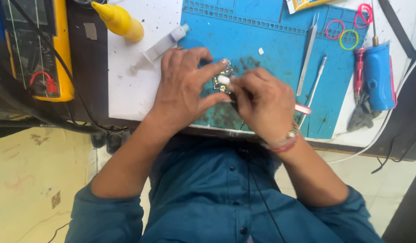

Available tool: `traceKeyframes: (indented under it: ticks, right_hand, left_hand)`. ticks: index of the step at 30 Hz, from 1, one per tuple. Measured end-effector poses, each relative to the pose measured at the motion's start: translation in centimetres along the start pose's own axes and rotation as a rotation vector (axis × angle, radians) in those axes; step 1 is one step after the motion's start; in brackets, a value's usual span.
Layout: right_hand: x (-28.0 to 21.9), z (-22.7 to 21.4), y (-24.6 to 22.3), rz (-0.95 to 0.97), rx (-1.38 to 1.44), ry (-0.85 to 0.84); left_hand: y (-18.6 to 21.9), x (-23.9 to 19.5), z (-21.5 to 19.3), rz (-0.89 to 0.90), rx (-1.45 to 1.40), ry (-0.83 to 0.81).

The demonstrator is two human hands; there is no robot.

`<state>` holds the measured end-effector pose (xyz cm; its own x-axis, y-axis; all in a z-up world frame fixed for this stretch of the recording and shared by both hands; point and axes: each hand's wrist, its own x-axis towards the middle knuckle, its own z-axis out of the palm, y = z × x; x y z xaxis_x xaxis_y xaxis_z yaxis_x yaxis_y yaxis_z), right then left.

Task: The person uses a hot air gun to heat a small circuit board, then applies liquid from a syringe and wipes the surface with a cotton swab. They use tweezers to adjust components and a pink tool to scrape or clean the board. The work is performed on a blue cutting mat with various tools nearby.

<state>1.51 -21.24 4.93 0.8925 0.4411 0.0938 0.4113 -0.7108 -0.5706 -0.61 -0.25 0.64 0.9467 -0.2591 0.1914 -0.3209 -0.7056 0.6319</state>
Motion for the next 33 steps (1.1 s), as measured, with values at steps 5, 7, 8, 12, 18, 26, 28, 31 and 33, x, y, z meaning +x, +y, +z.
traceKeyframes:
  ticks: [5,7,8,12,18,26,28,31,33]
  right_hand:
    - [1.6,0.0,-0.5,0.015,-0.085,0.064]
    - [1.0,0.1,-0.6,-0.004,-0.033,0.055]
    - [0.6,0.0,-0.8,-0.006,-0.006,0.051]
    - [2.7,-0.4,-0.3,0.037,-0.029,-0.011]
    - [0.7,0.2,-0.4,0.025,-0.041,0.008]
    - [0.1,0.0,-0.6,0.112,-0.123,-0.045]
    - [1.6,0.1,-0.4,0.067,-0.095,0.03]
    - [1.2,0.7,-0.4,0.044,-0.07,0.073]
    - [0.2,0.6,-0.6,0.074,-0.105,0.019]
  left_hand:
    - [-0.4,0.9,-0.3,0.026,-0.019,0.002]
    - [-0.2,0.4,0.0,0.007,-0.014,0.012]
    - [0.0,0.2,0.0,0.0,-0.014,0.011]
    - [-0.3,1.9,-0.7,0.001,-0.006,0.022]
    - [-0.2,0.9,-0.6,-0.001,-0.008,0.001]
    - [0.1,0.6,-0.4,-0.018,-0.019,0.005]
    - [-0.1,1.7,-0.8,0.01,-0.01,0.034]
    - [-0.2,1.0,-0.4,-0.007,0.002,0.005]
    - [0.0,0.3,-0.1,-0.002,0.019,-0.017]
